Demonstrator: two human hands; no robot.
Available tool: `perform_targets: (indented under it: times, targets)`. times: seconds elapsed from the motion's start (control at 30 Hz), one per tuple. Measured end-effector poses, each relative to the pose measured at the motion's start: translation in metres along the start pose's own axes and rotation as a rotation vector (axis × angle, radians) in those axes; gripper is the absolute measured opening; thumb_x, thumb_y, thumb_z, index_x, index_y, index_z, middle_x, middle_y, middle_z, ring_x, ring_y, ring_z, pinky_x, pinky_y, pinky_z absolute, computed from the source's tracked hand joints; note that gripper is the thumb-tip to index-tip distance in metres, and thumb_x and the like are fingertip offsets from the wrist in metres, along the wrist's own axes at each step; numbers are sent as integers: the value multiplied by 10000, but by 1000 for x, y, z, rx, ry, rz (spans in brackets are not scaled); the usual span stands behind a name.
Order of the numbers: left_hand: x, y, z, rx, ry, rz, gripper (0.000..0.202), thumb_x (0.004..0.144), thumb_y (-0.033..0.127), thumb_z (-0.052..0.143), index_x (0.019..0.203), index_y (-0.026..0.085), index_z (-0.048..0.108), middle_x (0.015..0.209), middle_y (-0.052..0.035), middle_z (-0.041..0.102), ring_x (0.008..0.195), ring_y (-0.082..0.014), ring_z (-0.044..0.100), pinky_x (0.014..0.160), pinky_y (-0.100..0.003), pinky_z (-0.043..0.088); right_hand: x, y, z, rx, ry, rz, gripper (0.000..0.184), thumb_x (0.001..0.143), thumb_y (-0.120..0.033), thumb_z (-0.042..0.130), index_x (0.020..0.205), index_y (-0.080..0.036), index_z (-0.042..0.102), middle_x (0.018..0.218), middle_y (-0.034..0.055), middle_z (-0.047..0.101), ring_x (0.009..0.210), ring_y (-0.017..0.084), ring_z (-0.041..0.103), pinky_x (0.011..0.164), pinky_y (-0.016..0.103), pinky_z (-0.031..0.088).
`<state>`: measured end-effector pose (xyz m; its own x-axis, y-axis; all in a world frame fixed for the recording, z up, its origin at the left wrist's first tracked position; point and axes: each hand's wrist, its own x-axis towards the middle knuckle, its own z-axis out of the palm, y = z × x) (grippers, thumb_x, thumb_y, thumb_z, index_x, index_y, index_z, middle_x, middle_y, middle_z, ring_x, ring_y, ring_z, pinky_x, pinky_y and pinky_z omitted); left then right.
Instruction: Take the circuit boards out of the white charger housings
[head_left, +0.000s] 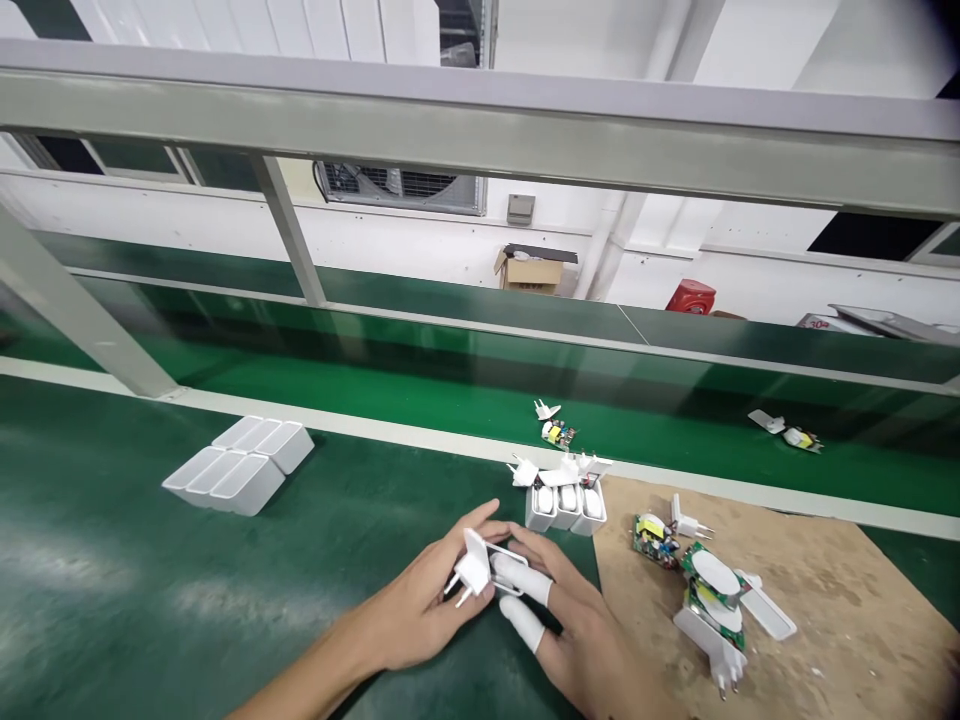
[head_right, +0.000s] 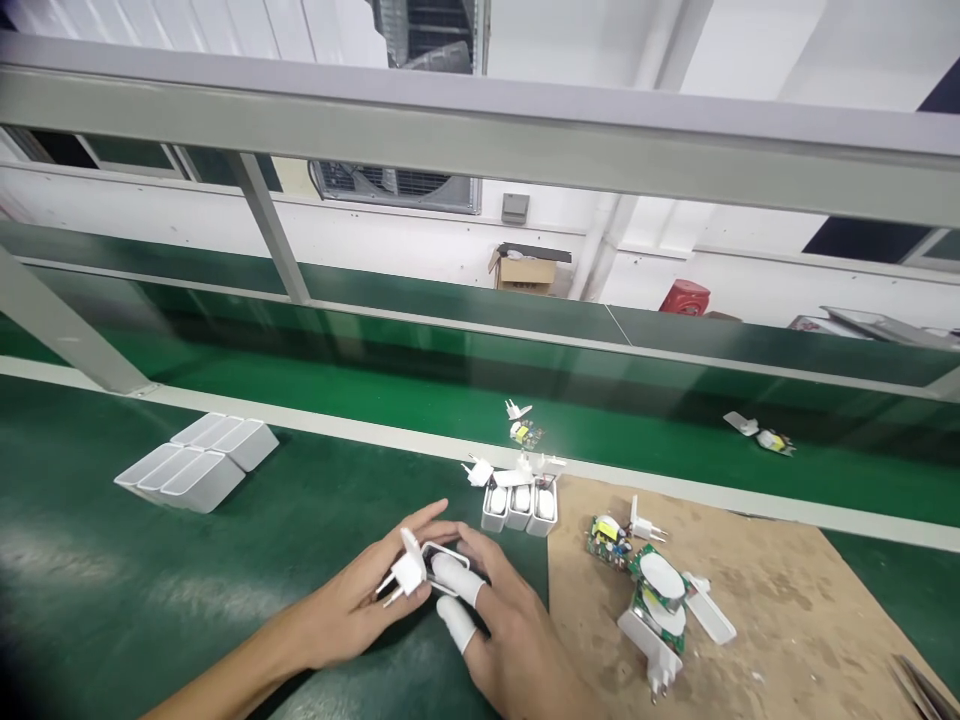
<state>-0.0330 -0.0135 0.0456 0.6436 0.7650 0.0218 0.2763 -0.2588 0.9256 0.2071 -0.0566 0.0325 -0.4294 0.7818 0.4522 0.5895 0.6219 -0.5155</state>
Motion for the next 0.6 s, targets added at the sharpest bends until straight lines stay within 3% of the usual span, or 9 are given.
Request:
perform_targets:
  times: [0.1, 0.23, 0.3, 0.4, 0.5, 0.6]
  targets:
    - [-3, -1, 0, 9, 46, -30, 729, 1084, 406, 553, 1695, 337, 161, 1707, -123, 402, 1543, -315, 437, 1257, -540, 384, 0, 3, 8, -63, 62, -106, 502, 1005, -60, 494, 1474, -235, 532, 1381, 136, 674, 1203, 233, 728, 974, 335, 648]
    - [-5, -8, 1, 82, 152, 141, 1004, 960, 528, 735, 1703, 307, 96, 1703, -182, 379, 1547, -388, 407, 1257, -599, 351, 0, 1, 6, -70, 180, -167, 525, 957, -11, 504, 1452, -183, 539, 1351, 171, 669, 1220, 254, 713, 980, 342, 642]
    - [-4, -9, 3, 110, 199, 238, 1133, 864, 574, 828, 1697, 309, 108, 1673, -194, 408, 1515, -415, 435, 1238, -607, 371, 1, 0, 5, -59, 139, -143, 508, 930, -14, 495, 1400, -184, 583, 1340, 174, 670, 1180, 262, 732, 946, 344, 656]
    - [0, -6, 3, 151, 251, 306, 1030, 889, 425, 836, 1672, 330, 174, 1527, -162, 535, 1385, -366, 554, 1154, -535, 476, 3, 1, 10, -43, 32, -108, 519, 899, -10, 470, 1350, -213, 627, 1274, 148, 701, 1078, 258, 762, 874, 344, 675]
    - [3, -1, 2, 185, 297, 297, 762, 977, 172, 661, 1615, 334, 279, 1268, -93, 629, 1146, -259, 645, 1019, -430, 546, 5, 2, 16, -27, 99, -94, 578, 935, -19, 488, 1480, -208, 523, 1250, 153, 707, 1061, 254, 759, 883, 344, 670]
    - [5, 1, 0, 182, 300, 323, 689, 968, 116, 632, 1565, 314, 351, 1189, -72, 619, 1073, -237, 629, 974, -406, 545, 5, 2, 19, -30, 111, -67, 607, 959, -38, 497, 1542, -205, 454, 1240, 156, 703, 1072, 260, 753, 899, 355, 666]
